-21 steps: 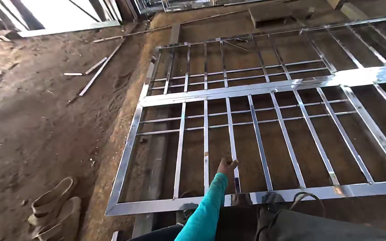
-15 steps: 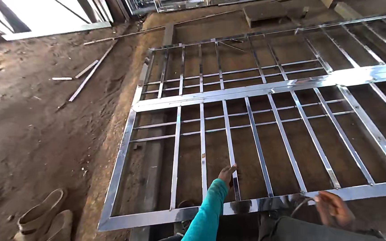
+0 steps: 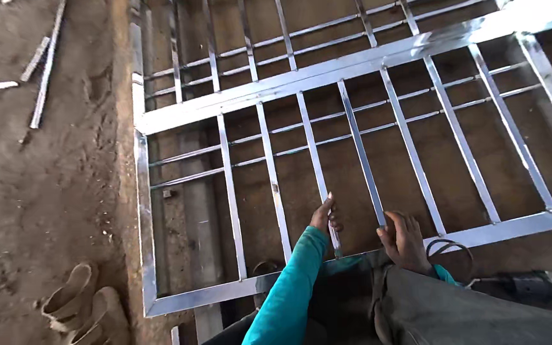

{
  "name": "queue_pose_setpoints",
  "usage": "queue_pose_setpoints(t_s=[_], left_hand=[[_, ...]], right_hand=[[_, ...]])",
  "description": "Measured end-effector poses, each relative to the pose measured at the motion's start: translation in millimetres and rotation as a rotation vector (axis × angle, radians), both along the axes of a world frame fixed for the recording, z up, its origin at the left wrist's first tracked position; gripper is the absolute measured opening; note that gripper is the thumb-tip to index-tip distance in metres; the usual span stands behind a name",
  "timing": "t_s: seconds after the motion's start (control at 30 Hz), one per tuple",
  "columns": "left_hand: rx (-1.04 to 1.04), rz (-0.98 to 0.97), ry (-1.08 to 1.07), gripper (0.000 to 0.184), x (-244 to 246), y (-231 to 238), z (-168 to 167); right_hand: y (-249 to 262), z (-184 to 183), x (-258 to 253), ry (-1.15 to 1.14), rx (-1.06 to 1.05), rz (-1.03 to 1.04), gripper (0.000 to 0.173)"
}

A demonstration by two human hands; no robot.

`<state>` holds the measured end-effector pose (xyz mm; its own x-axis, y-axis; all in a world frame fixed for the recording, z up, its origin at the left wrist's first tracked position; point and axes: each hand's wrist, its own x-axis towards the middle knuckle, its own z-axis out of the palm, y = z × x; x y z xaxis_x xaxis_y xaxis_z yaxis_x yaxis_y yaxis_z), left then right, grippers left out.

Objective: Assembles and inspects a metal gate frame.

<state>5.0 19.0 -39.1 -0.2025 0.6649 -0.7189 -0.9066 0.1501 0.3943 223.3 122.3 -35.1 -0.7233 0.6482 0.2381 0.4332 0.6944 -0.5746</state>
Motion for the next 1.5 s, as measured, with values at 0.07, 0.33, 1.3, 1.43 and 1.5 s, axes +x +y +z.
queue_pose_setpoints(t_s=[0.07, 0.33, 1.3, 1.43, 1.5], left_hand=[[-0.091, 0.005, 0.064, 0.049, 2.2, 3.7, 6.5], [-0.421, 0.006, 0.239, 0.036, 11.5, 21.6, 22.4], [-0.405, -0.512, 0.833, 0.039, -31.2, -22.0, 88.9], [-0.519, -0.453, 0.966, 0.041, -5.0, -19.4, 121.0], [-0.516, -0.391, 1.013, 0.039, -8.0, -31.2, 112.0]], right_hand=[[2.7, 2.5, -1.0, -0.011, -0.039, -0.015, 0.06], [4.3, 1.9, 0.3, -0.087, -0.039, -0.032, 0.071], [-6.2, 35.8, 367.9, -1.023, -0.492, -0.541, 0.045], [-1.7, -3.8, 380.0, -1.037, -0.293, -0.309, 0.047], [-1.5, 43.7, 344.9, -1.025, -0.284, -0.279, 0.041]])
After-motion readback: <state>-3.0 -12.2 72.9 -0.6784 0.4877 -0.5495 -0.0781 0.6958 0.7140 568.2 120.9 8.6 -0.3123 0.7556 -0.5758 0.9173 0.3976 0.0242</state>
